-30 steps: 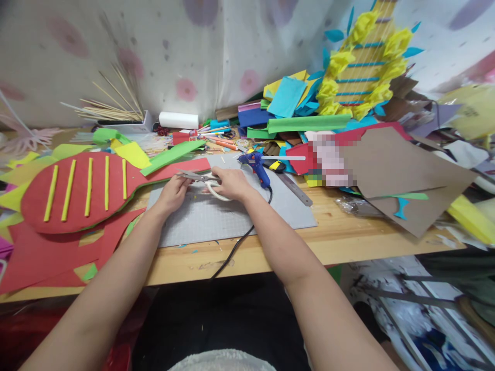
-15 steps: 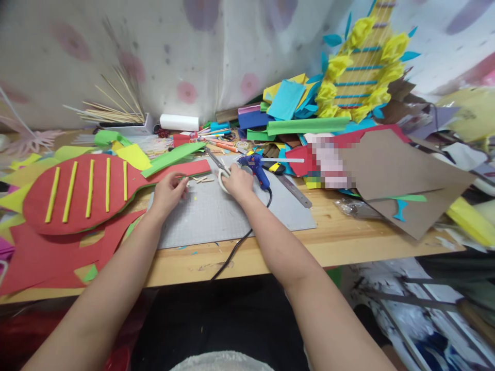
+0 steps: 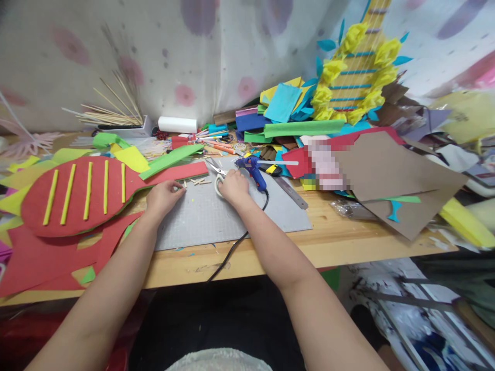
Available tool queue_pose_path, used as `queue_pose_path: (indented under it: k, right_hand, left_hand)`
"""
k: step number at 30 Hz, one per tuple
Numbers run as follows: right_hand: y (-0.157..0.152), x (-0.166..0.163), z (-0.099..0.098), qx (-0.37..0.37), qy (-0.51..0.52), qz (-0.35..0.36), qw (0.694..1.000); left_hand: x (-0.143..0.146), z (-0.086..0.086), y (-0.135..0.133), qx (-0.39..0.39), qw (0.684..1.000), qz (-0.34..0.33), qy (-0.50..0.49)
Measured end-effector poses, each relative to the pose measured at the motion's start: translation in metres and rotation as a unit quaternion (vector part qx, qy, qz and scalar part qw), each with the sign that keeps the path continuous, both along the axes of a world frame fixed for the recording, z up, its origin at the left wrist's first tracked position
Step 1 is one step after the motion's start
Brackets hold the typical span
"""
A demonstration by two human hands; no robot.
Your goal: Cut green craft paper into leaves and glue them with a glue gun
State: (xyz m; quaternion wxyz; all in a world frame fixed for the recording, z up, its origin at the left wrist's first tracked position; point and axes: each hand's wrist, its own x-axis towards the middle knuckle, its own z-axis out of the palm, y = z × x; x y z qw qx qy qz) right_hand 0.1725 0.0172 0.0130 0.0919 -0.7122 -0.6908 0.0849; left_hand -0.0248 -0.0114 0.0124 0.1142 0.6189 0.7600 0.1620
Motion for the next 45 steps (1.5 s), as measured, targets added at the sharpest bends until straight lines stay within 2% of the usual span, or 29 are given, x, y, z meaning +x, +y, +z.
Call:
queue_pose_path:
  k: [4,8,13,15,18,22,27,29,32,37,39,41,43,45]
  right_hand:
    - [0.001,0.005,0.002,0.013,0.0,-0.003,1.0]
    - [0.0,0.006,0.004,0.019,0.007,-0.017,1.0]
    - [-0.002,0.001,-0.001,0.064,-0.008,0.014,0.998]
    - [-0.001,0.0,-0.004,0.075,-0.012,0.026,0.997]
    - [0.0,0.0,-0.007,0.07,-0.011,0.036,0.997]
    - [0.0,0.001,-0.008,0.086,-0.004,0.048,0.995]
    - [-0.001,0.0,-0.007,0.152,0.018,0.067,0.986]
    - [0.0,-0.002,-0.008,0.156,0.036,0.088,0.983]
    - [0.0,-0.006,-0.012,0.149,0.053,0.126,0.979]
    - [-0.002,-0.014,-0.021,0.14,0.046,0.207,0.967]
    - [-0.003,-0.017,-0.024,0.142,0.035,0.232,0.962]
    - [-0.003,-0.018,-0.025,0.146,0.029,0.234,0.961]
    - [-0.002,-0.019,-0.025,0.145,0.027,0.222,0.964]
    - [-0.001,-0.019,-0.025,0.145,0.024,0.218,0.965]
  left_hand:
    - [-0.006,0.0,0.002,0.037,0.999,0.01,-0.031]
    - [-0.013,-0.001,0.005,0.091,0.993,0.058,-0.045]
    - [-0.021,0.001,0.009,0.113,0.984,0.127,-0.061]
    - [-0.023,0.002,0.01,0.112,0.982,0.134,-0.066]
    - [-0.023,0.007,0.012,0.124,0.985,0.1,-0.061]
    - [-0.025,0.011,0.025,0.152,0.988,-0.009,-0.012]
    - [-0.035,0.01,0.05,0.088,0.98,-0.142,0.109]
    - [-0.038,0.011,0.057,0.063,0.976,-0.156,0.137]
    - [-0.039,0.014,0.062,0.057,0.977,-0.141,0.15]
    - [-0.036,0.023,0.059,0.054,0.981,-0.153,0.105]
    - [-0.037,0.028,0.059,0.071,0.989,-0.118,0.058]
    - [-0.042,0.034,0.063,0.087,0.995,-0.035,0.025]
    - [-0.049,0.04,0.071,0.073,0.996,0.034,0.025]
    - [-0.055,0.042,0.081,0.033,0.997,0.062,0.044]
